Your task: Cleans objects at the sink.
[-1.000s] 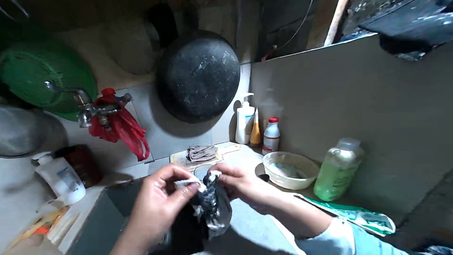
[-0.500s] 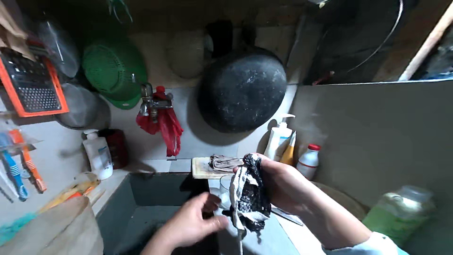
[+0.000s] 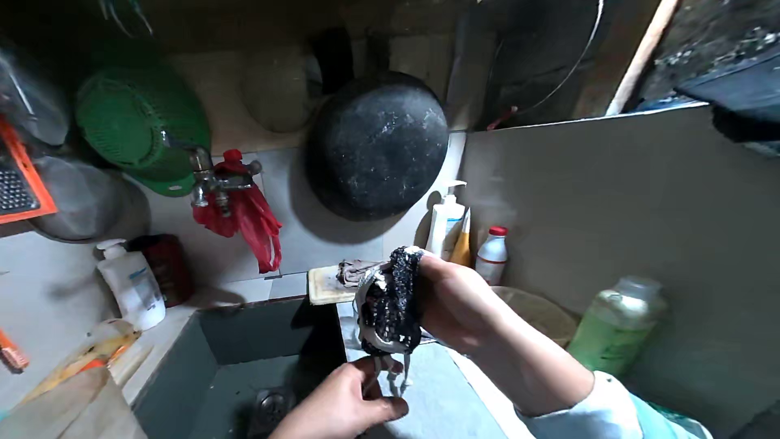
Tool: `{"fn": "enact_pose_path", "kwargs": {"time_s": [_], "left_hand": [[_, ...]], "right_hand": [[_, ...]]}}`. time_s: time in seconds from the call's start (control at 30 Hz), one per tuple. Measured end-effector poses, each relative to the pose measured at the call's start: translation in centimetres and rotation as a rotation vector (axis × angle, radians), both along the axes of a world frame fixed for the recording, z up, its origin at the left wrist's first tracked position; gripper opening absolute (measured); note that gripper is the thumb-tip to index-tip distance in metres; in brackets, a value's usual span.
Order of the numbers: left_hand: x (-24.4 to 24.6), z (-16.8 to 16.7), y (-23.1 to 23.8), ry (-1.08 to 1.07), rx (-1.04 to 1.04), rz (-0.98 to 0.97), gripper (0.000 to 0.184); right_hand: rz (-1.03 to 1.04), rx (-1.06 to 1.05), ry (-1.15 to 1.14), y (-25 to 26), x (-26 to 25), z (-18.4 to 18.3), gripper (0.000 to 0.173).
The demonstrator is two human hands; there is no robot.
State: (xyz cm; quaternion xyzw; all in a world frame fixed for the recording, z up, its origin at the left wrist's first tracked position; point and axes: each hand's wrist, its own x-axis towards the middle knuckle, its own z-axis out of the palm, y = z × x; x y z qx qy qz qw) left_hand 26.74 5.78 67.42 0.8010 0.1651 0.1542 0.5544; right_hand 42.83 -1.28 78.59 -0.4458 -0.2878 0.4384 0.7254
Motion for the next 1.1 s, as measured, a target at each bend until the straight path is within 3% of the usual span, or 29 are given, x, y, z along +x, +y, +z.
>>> {"fn": "enact_pose_path", "kwargs": {"time_s": [0.2, 0.27, 0.4, 0.5, 0.67, 0.73, 0.9, 1.0, 1.1], "left_hand": [[0.1, -1.0, -0.1, -0.110, 0.001, 0.022, 0.018], [-0.7, -0.7, 0.0, -0.051, 0.130, 0.204, 0.027], [-0.6, -0.1, -1.0, -0.192, 0.417, 0.589, 0.054], [0.2, 0.4, -2.3, -0.227, 0.613, 0.507, 0.056], [1.3, 0.3, -2.0, -0.082, 1.036, 0.396, 0.017], [0.9, 1.0, -1.4, -0.117, 0.949, 0.373, 0.016], [0.3, 4.9, -0.1, -0.334, 0.513, 0.382, 0.013], [0.7, 6.0, 0.2, -0.277, 0.450, 0.410, 0.009], [1.1, 5.7, 0.4, -0.135, 0.415, 0.372, 0.013]], "right_hand": [[-0.005, 0.024, -0.065, -0.8, 0.6, -0.8, 0.025], [-0.019, 0.007, -0.049, -1.0, 1.2, -1.4, 0.026], [-0.012, -0.041, -0.003, -1.1, 1.5, -2.6, 0.028], [-0.011, -0.062, 0.056, -0.9, 1.2, -3.0, 0.027], [-0.017, -0.068, 0.114, -0.9, 1.1, -3.1, 0.029], [-0.004, -0.077, 0.076, -1.1, 1.5, -3.3, 0.029], [0.203, -0.207, -0.125, -1.6, 3.6, -6.2, 0.025], [0.340, -0.238, -0.295, -1.6, 4.5, -8.2, 0.021], [0.470, -0.218, -0.697, -1.4, 5.7, -9.4, 0.023]]}}
